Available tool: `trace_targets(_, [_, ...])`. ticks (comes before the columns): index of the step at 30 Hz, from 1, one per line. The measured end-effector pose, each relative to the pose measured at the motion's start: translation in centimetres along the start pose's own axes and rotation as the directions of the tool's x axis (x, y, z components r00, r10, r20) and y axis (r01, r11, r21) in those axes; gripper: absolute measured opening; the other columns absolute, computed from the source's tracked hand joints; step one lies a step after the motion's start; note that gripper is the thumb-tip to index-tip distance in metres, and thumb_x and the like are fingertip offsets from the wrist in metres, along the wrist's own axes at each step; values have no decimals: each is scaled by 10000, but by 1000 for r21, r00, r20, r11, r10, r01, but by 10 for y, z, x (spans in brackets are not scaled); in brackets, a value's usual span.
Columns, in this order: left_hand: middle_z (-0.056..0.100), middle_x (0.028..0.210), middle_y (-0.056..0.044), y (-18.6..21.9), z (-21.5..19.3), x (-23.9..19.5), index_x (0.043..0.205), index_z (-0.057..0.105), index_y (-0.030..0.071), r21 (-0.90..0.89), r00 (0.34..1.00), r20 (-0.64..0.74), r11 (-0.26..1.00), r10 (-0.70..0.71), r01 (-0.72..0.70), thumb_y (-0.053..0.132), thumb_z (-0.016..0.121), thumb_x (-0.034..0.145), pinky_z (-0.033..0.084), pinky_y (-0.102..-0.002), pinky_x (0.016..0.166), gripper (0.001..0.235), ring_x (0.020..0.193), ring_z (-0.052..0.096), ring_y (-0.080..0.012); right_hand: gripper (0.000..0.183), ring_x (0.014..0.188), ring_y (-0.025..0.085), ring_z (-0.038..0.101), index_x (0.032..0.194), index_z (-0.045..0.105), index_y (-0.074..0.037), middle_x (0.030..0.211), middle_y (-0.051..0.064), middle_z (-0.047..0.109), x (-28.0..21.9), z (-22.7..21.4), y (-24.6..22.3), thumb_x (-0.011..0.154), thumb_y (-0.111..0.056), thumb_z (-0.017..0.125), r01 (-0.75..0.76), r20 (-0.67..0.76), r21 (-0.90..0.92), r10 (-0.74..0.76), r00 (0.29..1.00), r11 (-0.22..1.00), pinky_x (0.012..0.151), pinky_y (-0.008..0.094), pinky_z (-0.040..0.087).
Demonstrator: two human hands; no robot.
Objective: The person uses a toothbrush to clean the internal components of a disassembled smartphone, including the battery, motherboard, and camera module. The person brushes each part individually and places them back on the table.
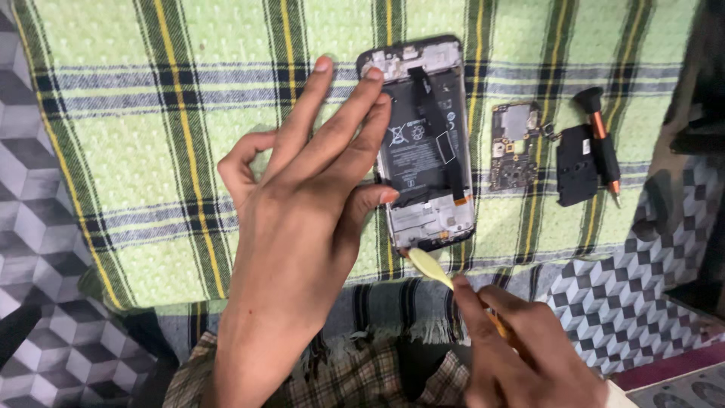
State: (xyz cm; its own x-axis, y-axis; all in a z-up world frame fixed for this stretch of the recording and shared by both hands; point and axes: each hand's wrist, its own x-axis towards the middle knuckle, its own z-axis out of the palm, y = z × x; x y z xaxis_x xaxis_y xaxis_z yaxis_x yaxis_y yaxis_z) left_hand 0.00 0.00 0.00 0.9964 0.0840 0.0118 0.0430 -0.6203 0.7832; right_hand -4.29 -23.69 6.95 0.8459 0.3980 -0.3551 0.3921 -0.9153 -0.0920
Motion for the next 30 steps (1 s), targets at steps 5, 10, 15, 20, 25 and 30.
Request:
trace_targets(5, [492, 1601, 23, -1, 1, -1, 1451, 623, 110, 4, 1000, 3, 1000, 2, -3, 186, 750, 949, 255, -452, 1119, 523, 1560, 344, -226, 331, 829, 112, 723, 1174, 793, -122, 1040, 41, 697, 15, -4, -14, 860, -53, 719, -57, -118, 137, 73, 990, 989, 663, 246, 601])
trace_targets(10, [485, 1599, 20, 1, -1, 3, 1452, 622, 111, 17, 1000, -2, 1000, 4, -4, 186, 751, 947, 252, -456, 1118, 526, 1559, 339, -231, 425, 853, 141, 728, 1174, 762, -63, 1005, 77, 690, 20, -5, -16, 754, -21, 715, 56, -160, 149, -31, 987, 987, 703, 279, 617])
trace_targets(15, [489, 1597, 16, 2, 1, 2, 1462, 609, 108, 19, 1000, 8, 1000, -4, 4, 218, 756, 930, 251, -452, 1109, 562, 1547, 346, -225, 441, 787, 127, 669, 1203, 792, -148, 1025, 74, 718, 20, -18, 1, 782, -28, 740, 71, -109, 48, -65, 992, 996, 631, 239, 574])
trace_targets(20, [490, 1599, 18, 1, 0, 2, 1455, 610, 117, 25, 1000, -3, 1000, 10, -10, 208, 750, 956, 253, -441, 1116, 527, 1557, 343, -221, 486, 801, 142, 683, 1154, 809, -157, 987, 44, 750, 27, 2, -4, 732, 44, 677, 22, -205, 192, 18, 979, 981, 655, 283, 575])
trace_targets(25, [497, 1596, 9, 1, -3, 3, 1450, 607, 89, -5, 1000, 4, 1000, -3, 3, 182, 742, 951, 251, -440, 1102, 525, 1556, 347, -217, 283, 902, 146, 737, 1088, 775, -145, 1053, 85, 725, 53, -11, 8, 937, 66, 662, -38, -239, 321, 119, 964, 946, 666, 261, 558])
trace_targets(30, [498, 1598, 14, 4, -5, 3, 1443, 626, 99, 13, 1000, -15, 1000, 0, 0, 145, 731, 969, 249, -446, 1133, 488, 1566, 341, -220, 270, 851, 137, 767, 1036, 800, -146, 1028, 71, 753, 51, -7, 6, 958, 74, 665, 11, -177, 361, 57, 983, 932, 604, 236, 550])
